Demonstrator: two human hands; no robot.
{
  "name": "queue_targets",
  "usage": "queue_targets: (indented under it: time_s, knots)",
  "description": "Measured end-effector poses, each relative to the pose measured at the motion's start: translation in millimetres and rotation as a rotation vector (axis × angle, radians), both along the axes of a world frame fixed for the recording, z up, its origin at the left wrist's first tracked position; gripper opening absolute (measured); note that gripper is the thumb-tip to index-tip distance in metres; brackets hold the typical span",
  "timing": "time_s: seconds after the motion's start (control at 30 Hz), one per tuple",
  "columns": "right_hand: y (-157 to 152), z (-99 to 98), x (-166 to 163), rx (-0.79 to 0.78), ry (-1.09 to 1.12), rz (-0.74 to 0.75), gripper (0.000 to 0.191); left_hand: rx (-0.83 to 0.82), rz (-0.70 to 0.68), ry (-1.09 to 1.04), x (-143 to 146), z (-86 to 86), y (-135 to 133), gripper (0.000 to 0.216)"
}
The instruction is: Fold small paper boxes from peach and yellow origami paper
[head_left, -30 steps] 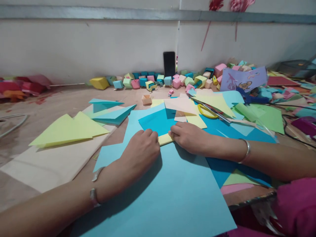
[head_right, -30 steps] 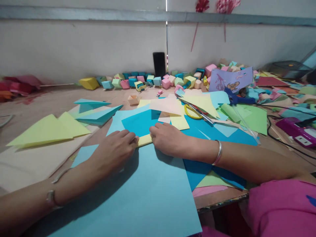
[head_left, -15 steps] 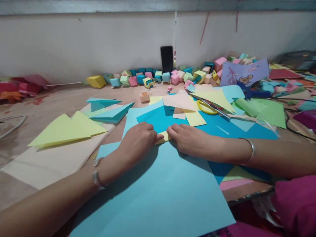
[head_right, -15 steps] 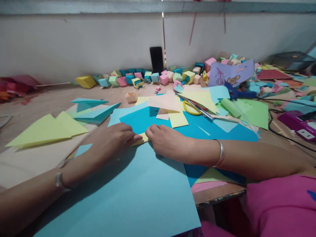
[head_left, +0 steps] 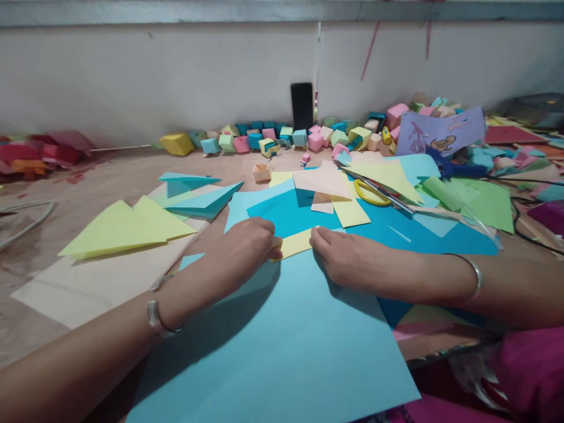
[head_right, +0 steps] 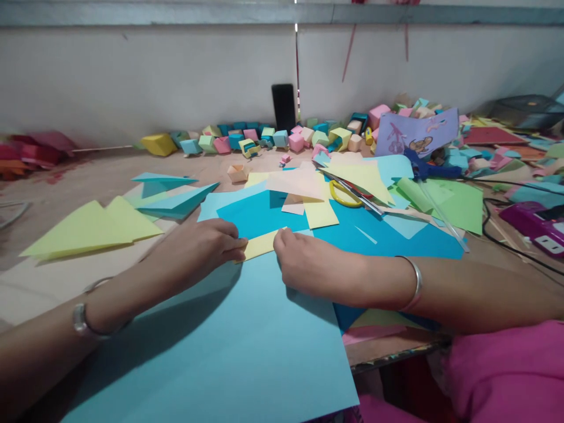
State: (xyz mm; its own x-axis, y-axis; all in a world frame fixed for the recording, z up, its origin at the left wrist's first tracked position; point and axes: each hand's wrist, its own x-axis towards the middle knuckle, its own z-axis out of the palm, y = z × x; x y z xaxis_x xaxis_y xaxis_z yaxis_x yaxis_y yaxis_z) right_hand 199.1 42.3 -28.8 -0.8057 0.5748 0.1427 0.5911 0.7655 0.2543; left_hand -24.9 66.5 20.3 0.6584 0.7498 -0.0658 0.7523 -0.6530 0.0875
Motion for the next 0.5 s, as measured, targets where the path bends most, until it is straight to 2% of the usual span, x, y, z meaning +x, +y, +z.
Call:
queue_targets:
  time_s: [0.1,0.27,0.37,0.5]
  knots:
    - [-1.6,4.2,-5.9,0.051,-0.073,0.037,0.028,-0.012,0.025,0.014,1.4,0.9,0.1,0.028]
    - [-0.4,13.0,-7.5,0.038,-0.135,0.059,0.025,0.024,0.027,0.038,1.5,-2.6,-1.3,0.029]
    - [0.7,15.9,-3.2,0.024,-0.184,0.033,0.018,0.036,0.023,0.056,0.1,-3.8,-1.7,0.029]
    - [0.9,14.3,0.0,-0.003,-0.192,-0.022,0.021,0.041,-0.001,0.02,-1.0,-3.0,-2.2,0.029]
